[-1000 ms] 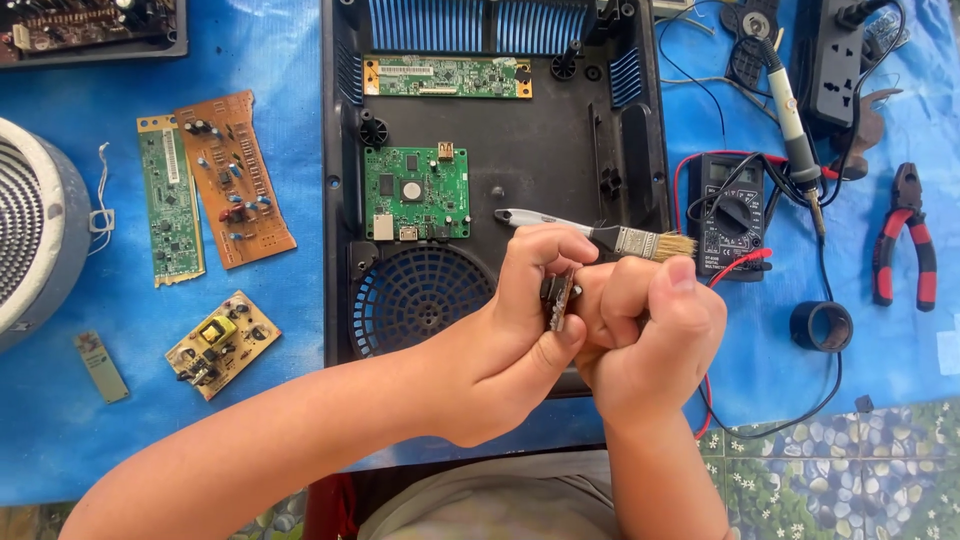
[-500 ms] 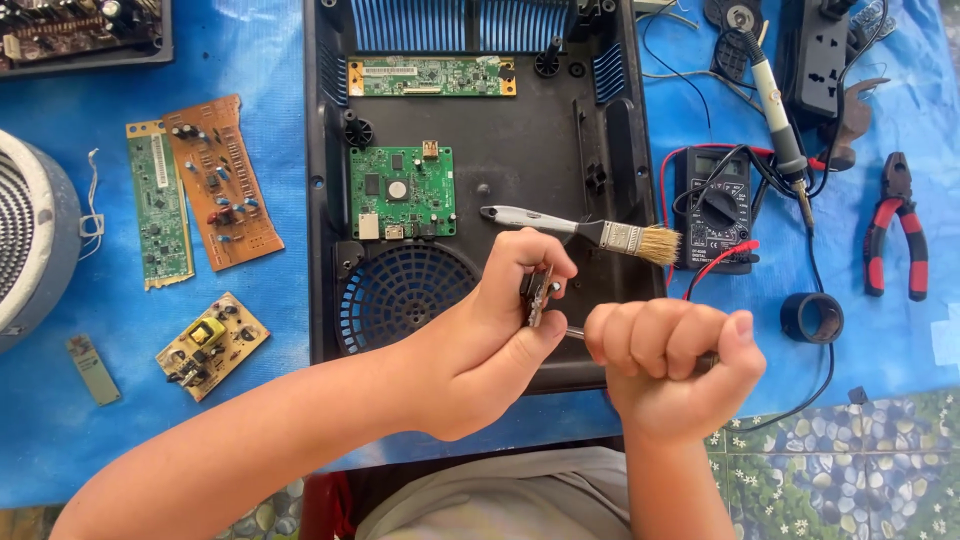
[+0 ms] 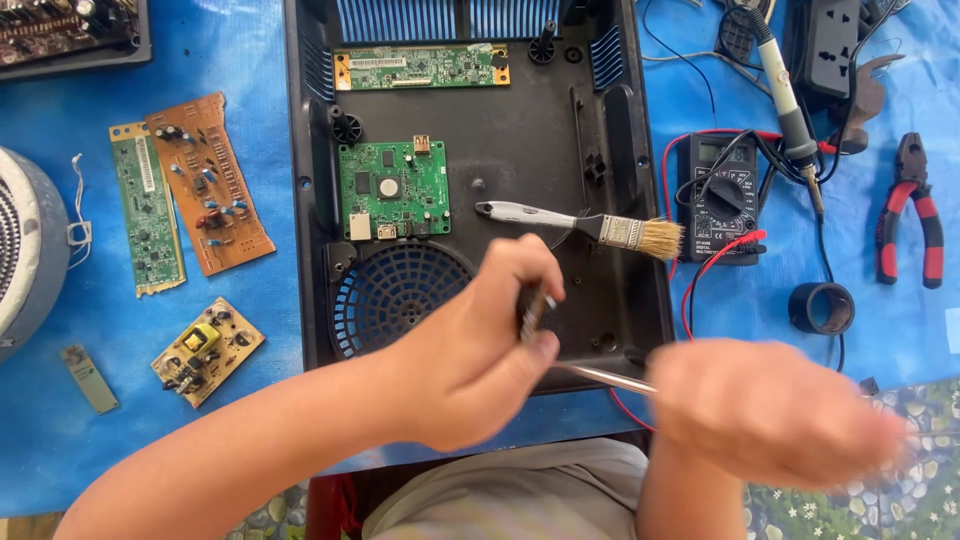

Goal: Cleaning dust and debris from various electronic circuit boards using a paintbrush during an appliance repair task.

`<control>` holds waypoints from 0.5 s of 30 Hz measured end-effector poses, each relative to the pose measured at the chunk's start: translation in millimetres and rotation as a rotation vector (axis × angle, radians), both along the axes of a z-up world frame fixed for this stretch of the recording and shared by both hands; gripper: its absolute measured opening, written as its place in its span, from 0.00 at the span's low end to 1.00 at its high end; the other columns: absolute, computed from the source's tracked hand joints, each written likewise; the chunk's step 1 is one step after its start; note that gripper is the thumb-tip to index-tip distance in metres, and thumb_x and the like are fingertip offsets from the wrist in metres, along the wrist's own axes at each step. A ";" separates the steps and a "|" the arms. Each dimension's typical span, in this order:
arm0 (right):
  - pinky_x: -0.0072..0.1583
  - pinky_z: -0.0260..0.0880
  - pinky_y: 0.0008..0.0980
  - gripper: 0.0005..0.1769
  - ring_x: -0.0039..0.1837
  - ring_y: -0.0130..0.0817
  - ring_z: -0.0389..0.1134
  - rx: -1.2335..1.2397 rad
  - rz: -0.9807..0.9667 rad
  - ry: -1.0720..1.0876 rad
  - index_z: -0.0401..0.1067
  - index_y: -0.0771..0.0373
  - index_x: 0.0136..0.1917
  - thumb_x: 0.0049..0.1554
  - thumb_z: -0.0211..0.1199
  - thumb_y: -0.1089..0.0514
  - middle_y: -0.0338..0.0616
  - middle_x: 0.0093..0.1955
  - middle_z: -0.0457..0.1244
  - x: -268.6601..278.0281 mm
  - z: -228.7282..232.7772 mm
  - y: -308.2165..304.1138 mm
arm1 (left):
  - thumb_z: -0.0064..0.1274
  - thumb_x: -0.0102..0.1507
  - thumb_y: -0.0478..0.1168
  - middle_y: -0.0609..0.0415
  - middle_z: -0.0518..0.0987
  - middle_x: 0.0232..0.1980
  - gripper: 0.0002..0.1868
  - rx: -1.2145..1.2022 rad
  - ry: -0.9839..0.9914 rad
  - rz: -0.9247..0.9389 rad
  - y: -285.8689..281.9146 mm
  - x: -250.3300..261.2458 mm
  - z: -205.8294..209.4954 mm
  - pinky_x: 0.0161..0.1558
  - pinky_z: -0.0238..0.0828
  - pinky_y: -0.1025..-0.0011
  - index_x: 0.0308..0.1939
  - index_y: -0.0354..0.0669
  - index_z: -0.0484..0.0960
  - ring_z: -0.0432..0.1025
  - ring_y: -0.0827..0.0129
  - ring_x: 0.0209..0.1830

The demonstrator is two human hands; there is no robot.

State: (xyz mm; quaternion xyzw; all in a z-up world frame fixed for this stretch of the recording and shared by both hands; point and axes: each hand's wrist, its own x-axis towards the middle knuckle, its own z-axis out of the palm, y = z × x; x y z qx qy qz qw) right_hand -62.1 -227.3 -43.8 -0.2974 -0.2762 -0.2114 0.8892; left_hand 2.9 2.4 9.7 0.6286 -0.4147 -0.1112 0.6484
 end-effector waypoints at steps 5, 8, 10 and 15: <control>0.27 0.44 0.22 0.31 0.23 0.15 0.46 -0.375 -0.305 0.150 0.49 0.46 0.29 0.55 0.73 0.48 0.23 0.27 0.46 -51.5 18.4 -79.9 | 0.32 0.65 0.32 0.49 0.57 0.45 0.10 0.009 0.118 -0.012 2.3 3.6 -2.1 0.47 0.54 0.65 0.50 0.41 0.54 0.51 0.62 0.40; 0.65 0.57 0.32 0.20 0.55 0.22 0.49 -0.634 -0.536 0.218 0.58 0.43 0.51 0.66 0.57 0.30 0.22 0.54 0.49 -59.1 0.3 -104.4 | 0.33 0.66 0.31 0.49 0.58 0.45 0.10 0.053 0.173 -0.014 2.0 2.0 -2.8 0.41 0.54 0.65 0.51 0.42 0.55 0.52 0.65 0.36; 0.69 0.63 0.49 0.09 0.59 0.40 0.51 -0.776 -0.803 0.229 0.53 0.53 0.57 0.67 0.48 0.51 0.38 0.58 0.46 -39.0 -7.0 -110.2 | 0.33 0.66 0.31 0.50 0.59 0.45 0.10 0.041 0.177 -0.004 1.7 1.5 -2.5 0.44 0.55 0.66 0.51 0.42 0.56 0.53 0.65 0.38; 0.74 0.65 0.50 0.07 0.68 0.56 0.64 -1.363 -0.948 0.487 0.51 0.67 0.67 0.78 0.45 0.66 0.64 0.65 0.56 -34.7 29.0 -97.2 | 0.32 0.64 0.30 0.51 0.61 0.46 0.12 0.032 0.160 0.032 2.1 -0.3 -3.3 0.44 0.56 0.67 0.51 0.42 0.57 0.55 0.65 0.42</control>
